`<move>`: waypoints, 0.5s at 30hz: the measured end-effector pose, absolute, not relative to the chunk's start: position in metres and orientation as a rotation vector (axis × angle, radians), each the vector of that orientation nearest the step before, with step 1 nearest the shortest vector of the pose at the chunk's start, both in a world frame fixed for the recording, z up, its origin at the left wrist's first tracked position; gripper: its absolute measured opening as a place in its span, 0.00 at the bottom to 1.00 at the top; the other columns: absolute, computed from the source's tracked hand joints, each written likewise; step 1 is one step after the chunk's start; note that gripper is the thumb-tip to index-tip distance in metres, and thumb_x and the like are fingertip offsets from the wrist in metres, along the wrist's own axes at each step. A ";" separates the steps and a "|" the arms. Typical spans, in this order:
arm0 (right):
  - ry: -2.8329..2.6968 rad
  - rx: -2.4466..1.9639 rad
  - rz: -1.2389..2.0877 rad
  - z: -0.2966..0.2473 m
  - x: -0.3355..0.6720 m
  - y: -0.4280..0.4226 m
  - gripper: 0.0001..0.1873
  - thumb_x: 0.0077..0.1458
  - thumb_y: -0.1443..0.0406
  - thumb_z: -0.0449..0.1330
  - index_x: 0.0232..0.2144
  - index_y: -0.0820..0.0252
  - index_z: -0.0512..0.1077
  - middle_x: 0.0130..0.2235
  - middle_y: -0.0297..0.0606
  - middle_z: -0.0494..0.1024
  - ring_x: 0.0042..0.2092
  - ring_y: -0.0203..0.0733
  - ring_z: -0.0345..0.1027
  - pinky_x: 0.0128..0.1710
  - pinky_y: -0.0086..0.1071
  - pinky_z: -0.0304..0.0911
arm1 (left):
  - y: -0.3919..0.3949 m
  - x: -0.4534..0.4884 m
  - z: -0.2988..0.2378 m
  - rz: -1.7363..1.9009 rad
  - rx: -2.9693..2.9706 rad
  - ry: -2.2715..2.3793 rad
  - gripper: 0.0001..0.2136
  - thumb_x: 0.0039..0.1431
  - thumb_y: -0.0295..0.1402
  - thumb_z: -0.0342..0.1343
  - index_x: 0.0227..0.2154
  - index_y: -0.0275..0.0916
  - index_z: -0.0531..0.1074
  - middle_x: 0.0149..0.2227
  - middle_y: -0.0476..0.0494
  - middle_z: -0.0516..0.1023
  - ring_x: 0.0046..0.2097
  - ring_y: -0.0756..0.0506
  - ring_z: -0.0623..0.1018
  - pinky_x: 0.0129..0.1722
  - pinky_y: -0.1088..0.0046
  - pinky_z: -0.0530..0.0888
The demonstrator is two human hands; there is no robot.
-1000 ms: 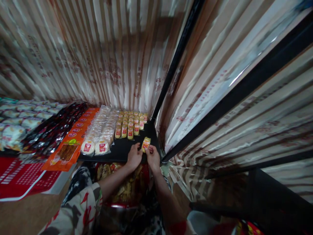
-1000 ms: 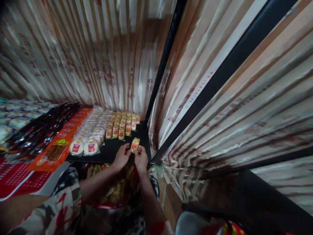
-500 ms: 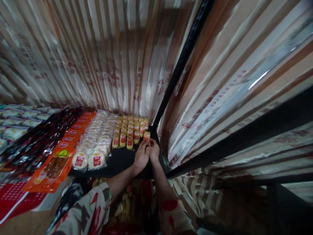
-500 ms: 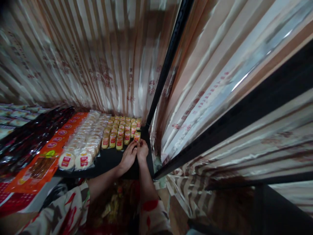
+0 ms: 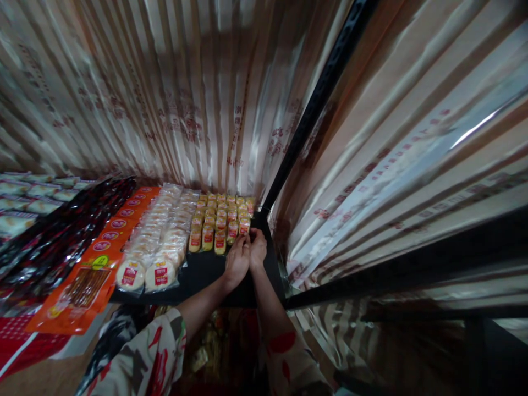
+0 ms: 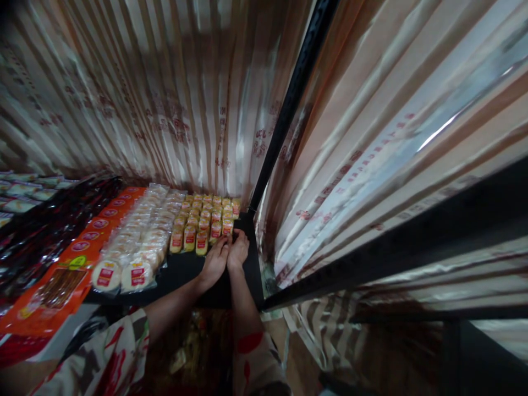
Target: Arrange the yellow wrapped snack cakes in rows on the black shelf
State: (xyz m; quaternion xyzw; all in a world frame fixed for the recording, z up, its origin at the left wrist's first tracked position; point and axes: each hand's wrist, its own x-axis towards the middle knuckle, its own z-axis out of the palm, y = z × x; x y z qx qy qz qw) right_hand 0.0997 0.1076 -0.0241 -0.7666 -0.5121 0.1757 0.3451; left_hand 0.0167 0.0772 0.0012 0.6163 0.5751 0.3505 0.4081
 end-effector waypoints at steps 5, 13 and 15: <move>-1.346 -1.884 0.364 -0.029 0.097 0.106 0.13 0.51 0.63 0.49 0.38 0.60 0.67 0.37 0.40 0.73 0.39 0.42 0.66 0.40 0.33 0.59 | 0.080 0.019 -0.007 0.937 1.501 1.466 0.19 0.58 0.28 0.42 0.53 0.34 0.63 0.58 0.39 0.63 0.60 0.46 0.61 0.61 0.67 0.55; -1.262 -1.833 0.268 -0.029 0.092 0.092 0.17 0.49 0.63 0.52 0.41 0.64 0.68 0.40 0.45 0.73 0.40 0.43 0.64 0.43 0.36 0.58 | 0.063 0.009 0.007 0.928 1.612 1.472 0.18 0.57 0.26 0.42 0.50 0.34 0.66 0.53 0.39 0.69 0.56 0.46 0.66 0.58 0.68 0.59; -1.248 -1.813 0.254 -0.028 0.089 0.080 0.17 0.50 0.63 0.51 0.42 0.64 0.69 0.41 0.46 0.72 0.40 0.43 0.64 0.43 0.36 0.59 | 0.054 0.002 0.008 0.888 1.649 1.517 0.17 0.57 0.26 0.42 0.48 0.32 0.67 0.51 0.38 0.70 0.53 0.46 0.69 0.56 0.68 0.62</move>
